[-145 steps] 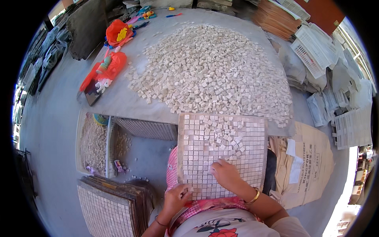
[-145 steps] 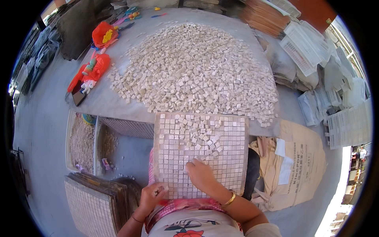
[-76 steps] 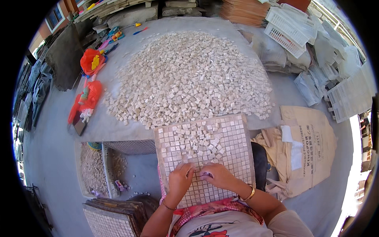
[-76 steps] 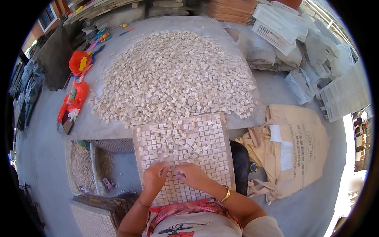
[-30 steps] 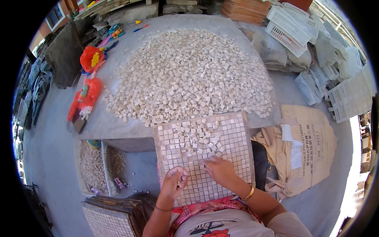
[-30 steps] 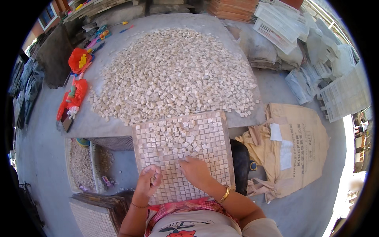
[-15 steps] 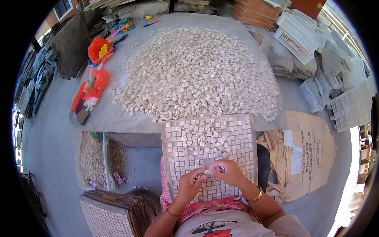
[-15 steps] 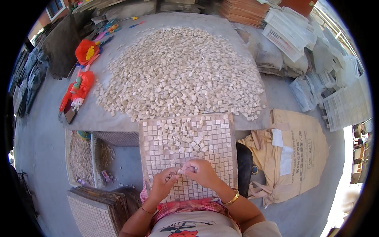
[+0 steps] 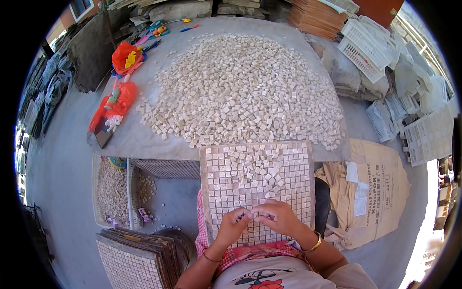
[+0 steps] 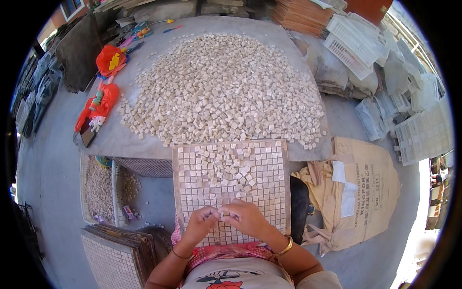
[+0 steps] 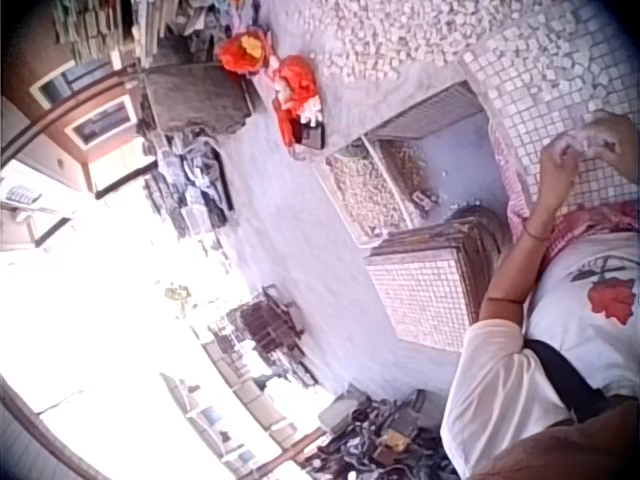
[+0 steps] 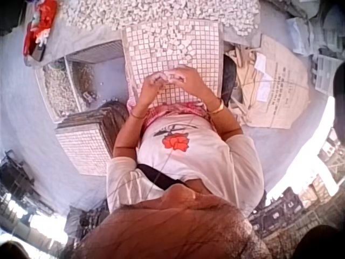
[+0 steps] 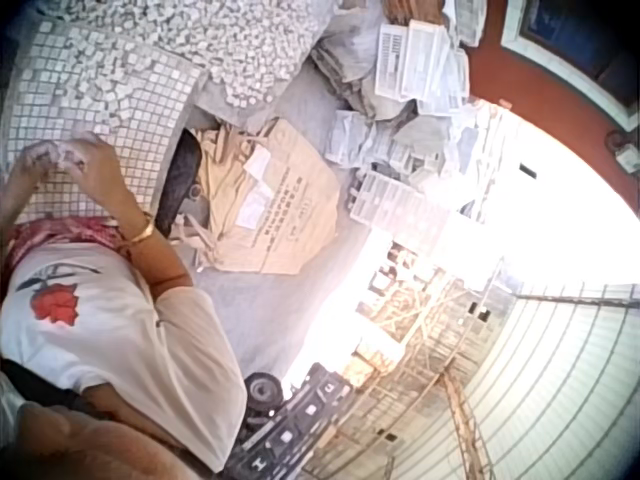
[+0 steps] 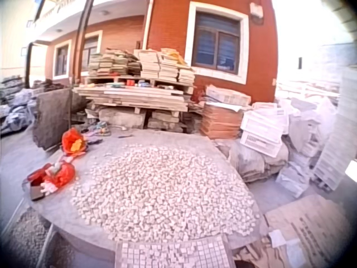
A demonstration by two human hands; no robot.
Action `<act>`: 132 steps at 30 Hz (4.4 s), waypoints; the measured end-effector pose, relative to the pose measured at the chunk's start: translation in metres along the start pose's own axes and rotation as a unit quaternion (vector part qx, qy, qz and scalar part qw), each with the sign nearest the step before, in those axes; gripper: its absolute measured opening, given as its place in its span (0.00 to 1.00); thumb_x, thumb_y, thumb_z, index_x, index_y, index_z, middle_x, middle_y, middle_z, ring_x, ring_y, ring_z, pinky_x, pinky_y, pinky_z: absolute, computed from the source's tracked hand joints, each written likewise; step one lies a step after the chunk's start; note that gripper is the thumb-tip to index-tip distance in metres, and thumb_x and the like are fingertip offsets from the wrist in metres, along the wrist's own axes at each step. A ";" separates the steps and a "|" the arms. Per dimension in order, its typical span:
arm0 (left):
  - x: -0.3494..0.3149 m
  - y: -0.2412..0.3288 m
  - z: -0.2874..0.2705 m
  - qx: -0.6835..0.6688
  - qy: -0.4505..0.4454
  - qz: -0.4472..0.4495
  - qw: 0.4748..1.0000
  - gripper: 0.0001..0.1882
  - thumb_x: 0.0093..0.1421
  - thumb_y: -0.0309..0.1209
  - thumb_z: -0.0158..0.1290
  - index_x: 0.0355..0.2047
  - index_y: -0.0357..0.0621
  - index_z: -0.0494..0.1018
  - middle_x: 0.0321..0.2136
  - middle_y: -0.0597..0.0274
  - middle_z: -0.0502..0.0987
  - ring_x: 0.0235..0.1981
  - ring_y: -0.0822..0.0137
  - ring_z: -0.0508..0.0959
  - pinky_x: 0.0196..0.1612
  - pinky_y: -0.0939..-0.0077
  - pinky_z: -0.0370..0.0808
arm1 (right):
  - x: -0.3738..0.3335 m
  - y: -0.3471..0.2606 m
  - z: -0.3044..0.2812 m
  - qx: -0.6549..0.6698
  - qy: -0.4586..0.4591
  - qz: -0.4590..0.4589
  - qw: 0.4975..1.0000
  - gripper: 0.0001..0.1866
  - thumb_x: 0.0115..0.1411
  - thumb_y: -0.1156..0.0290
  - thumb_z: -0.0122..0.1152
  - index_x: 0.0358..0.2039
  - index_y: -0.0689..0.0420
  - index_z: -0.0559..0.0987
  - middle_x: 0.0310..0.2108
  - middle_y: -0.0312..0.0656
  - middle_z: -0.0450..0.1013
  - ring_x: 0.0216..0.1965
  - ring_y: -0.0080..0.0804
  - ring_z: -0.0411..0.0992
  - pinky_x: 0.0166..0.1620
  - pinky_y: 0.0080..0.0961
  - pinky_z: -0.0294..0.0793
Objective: The person sorts small white cubic pieces from a large pile on a table into the cells of a grid tray. They pick up pieces by hand and place them into the tray, occasionally transferring pieces between hands.
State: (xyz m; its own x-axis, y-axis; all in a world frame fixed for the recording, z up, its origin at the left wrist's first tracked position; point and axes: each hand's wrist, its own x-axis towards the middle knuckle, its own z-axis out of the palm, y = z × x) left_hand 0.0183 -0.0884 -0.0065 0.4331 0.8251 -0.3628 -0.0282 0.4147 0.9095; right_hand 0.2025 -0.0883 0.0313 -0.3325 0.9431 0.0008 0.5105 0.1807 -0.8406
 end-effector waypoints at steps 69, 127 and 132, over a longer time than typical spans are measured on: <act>0.033 0.013 0.020 0.350 0.125 0.161 0.914 0.09 0.52 0.26 0.53 0.35 0.41 0.74 0.27 0.51 0.76 0.26 0.50 0.76 0.29 0.62 0.73 | 0.005 0.047 -0.004 -0.179 0.027 -0.039 0.983 0.07 0.48 0.72 0.55 0.31 0.54 0.75 0.25 0.39 0.66 0.29 0.39 0.70 0.29 0.33 0.71; 0.025 0.006 -0.007 -0.275 -0.020 0.049 0.960 0.14 0.62 0.38 0.46 0.26 0.41 0.70 0.19 0.65 0.68 0.15 0.77 0.63 0.18 0.85 0.58 | 0.008 0.051 -0.016 -0.127 -0.013 0.004 0.992 0.12 0.50 0.74 0.56 0.37 0.56 0.72 0.32 0.41 0.69 0.34 0.42 0.70 0.35 0.33 0.71; 0.028 0.007 -0.001 -0.092 0.018 -0.017 0.995 0.10 0.59 0.35 0.52 0.28 0.40 0.73 0.17 0.66 0.70 0.17 0.76 0.66 0.18 0.84 0.61 | 0.006 0.050 -0.017 -0.141 -0.016 0.027 0.990 0.08 0.51 0.71 0.56 0.34 0.55 0.74 0.31 0.41 0.69 0.34 0.42 0.69 0.36 0.34 0.71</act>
State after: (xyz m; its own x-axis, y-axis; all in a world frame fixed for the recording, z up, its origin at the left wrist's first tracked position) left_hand 0.0294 -0.0618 -0.0103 0.4041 0.8213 -0.4028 -0.1805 0.5033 0.8451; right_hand 0.2396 -0.0688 -0.0017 -0.3216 0.9449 -0.0608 0.7273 0.2054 -0.6548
